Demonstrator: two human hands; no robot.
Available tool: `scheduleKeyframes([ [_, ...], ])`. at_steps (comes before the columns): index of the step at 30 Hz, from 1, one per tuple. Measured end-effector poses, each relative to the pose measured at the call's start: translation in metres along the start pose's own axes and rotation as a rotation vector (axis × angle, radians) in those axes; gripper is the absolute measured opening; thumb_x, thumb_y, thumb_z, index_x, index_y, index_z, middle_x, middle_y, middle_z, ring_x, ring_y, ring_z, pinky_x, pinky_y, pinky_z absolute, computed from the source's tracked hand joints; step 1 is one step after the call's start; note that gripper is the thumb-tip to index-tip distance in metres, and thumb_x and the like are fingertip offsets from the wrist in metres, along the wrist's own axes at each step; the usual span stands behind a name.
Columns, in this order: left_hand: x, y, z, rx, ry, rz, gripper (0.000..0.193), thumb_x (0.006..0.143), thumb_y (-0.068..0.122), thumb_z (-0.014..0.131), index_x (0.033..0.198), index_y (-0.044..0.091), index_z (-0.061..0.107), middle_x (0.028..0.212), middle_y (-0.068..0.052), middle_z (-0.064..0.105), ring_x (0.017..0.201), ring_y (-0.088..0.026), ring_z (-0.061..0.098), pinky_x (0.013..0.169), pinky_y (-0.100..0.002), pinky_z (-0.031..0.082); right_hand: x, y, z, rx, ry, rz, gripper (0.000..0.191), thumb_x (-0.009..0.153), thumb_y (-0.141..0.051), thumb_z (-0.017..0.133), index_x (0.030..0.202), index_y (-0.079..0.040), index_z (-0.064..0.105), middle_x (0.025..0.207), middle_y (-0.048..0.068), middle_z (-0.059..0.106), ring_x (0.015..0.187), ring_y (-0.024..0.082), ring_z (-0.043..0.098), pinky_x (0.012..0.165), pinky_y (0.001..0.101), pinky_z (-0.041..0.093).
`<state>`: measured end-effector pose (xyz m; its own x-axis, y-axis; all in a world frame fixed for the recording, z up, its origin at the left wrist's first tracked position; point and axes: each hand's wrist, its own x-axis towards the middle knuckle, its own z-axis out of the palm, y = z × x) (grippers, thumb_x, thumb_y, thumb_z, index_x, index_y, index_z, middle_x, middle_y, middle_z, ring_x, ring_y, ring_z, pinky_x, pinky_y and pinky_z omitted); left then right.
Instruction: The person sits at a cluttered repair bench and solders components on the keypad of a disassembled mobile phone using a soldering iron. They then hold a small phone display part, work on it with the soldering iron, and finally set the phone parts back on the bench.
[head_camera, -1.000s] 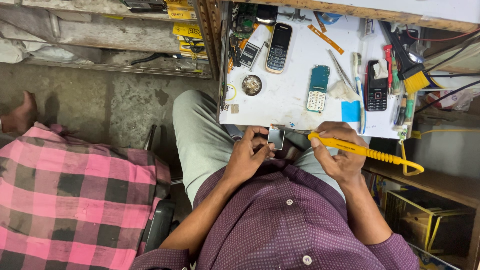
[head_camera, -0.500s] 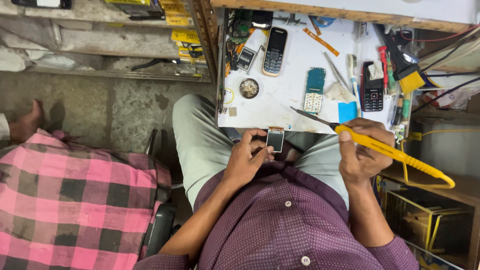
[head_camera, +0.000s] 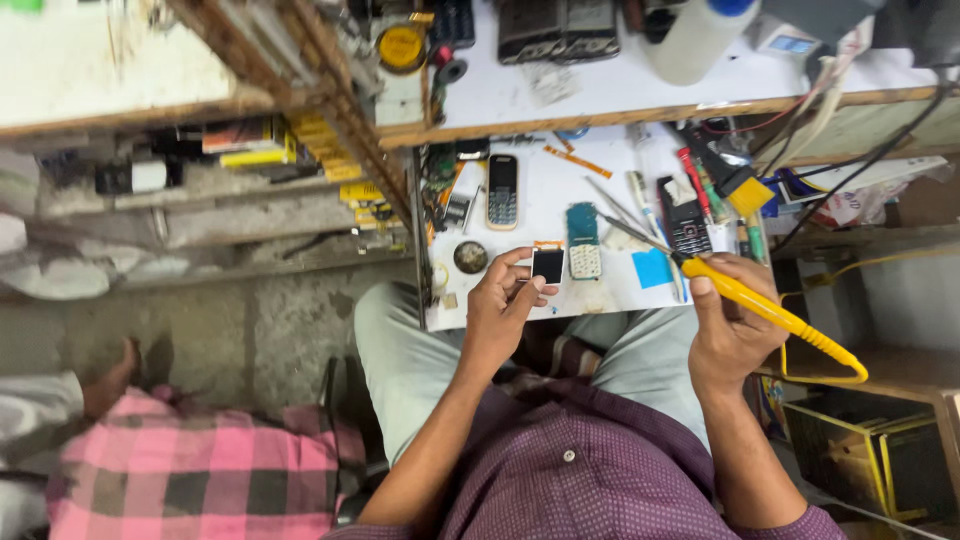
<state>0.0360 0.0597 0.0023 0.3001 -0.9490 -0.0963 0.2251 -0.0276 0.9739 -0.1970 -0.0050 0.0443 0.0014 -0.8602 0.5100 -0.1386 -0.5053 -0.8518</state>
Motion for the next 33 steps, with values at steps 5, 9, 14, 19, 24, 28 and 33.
scheduleKeyframes([
  [5,0.030,0.002,0.029,0.027,-0.033,0.042,0.043,0.101,0.004,0.059,0.141,-0.003,0.048,0.100,-0.011,0.072,0.093,-0.018,0.076,0.073,-0.027,0.061,0.012,-0.003,-0.020,0.030,0.042,0.070,0.019,0.102,0.000,0.073,0.120,0.002,0.065,0.120,0.011,0.065,0.112,0.018,0.065,0.097,0.0272,0.054],
  [9,0.042,0.002,0.046,0.051,-0.043,0.059,0.046,0.100,0.003,0.059,0.145,-0.002,0.047,0.096,-0.010,0.071,0.092,-0.018,0.077,0.072,-0.027,0.062,0.017,0.002,-0.035,0.096,0.089,0.156,0.019,0.101,0.001,0.072,0.118,0.003,0.066,0.124,0.010,0.065,0.112,0.017,0.066,0.097,0.0269,0.056],
  [14,0.047,0.001,0.058,0.072,-0.041,0.068,0.049,0.100,0.001,0.060,0.148,0.000,0.048,0.093,-0.010,0.070,0.092,-0.018,0.077,0.072,-0.026,0.061,0.022,0.010,-0.045,0.131,0.095,0.200,0.017,0.101,0.000,0.073,0.117,0.003,0.067,0.123,0.010,0.066,0.110,0.016,0.068,0.097,0.0269,0.057],
  [19,0.048,0.003,0.065,0.071,-0.041,0.056,0.050,0.100,0.000,0.060,0.149,0.001,0.048,0.092,-0.009,0.070,0.091,-0.018,0.076,0.072,-0.026,0.061,0.024,0.015,-0.050,0.084,0.086,0.220,0.018,0.100,-0.001,0.074,0.117,0.002,0.069,0.123,0.009,0.066,0.105,0.013,0.066,0.089,0.0241,0.055],
  [24,0.049,0.003,0.069,0.082,-0.039,0.046,0.050,0.100,-0.001,0.059,0.149,0.001,0.048,0.091,-0.009,0.069,0.091,-0.018,0.077,0.072,-0.026,0.061,0.026,0.017,-0.051,0.097,0.069,0.223,0.018,0.100,-0.002,0.074,0.117,0.002,0.069,0.122,0.009,0.066,0.105,0.013,0.066,0.089,0.0236,0.055],
  [28,0.050,0.003,0.070,0.083,-0.039,0.054,0.051,0.099,-0.002,0.060,0.148,0.001,0.049,0.089,-0.009,0.069,0.090,-0.018,0.077,0.072,-0.026,0.062,0.027,0.017,-0.052,0.085,0.057,0.202,0.018,0.100,-0.001,0.074,0.116,0.002,0.069,0.121,0.009,0.066,0.105,0.013,0.066,0.090,0.0238,0.054],
  [33,0.050,0.003,0.071,0.091,-0.034,0.039,0.051,0.099,-0.002,0.060,0.148,0.001,0.049,0.088,-0.009,0.069,0.090,-0.018,0.077,0.071,-0.026,0.062,0.026,0.015,-0.052,0.055,0.042,0.164,0.019,0.098,0.000,0.074,0.116,0.002,0.068,0.119,0.011,0.067,0.106,0.016,0.066,0.091,0.0260,0.055],
])
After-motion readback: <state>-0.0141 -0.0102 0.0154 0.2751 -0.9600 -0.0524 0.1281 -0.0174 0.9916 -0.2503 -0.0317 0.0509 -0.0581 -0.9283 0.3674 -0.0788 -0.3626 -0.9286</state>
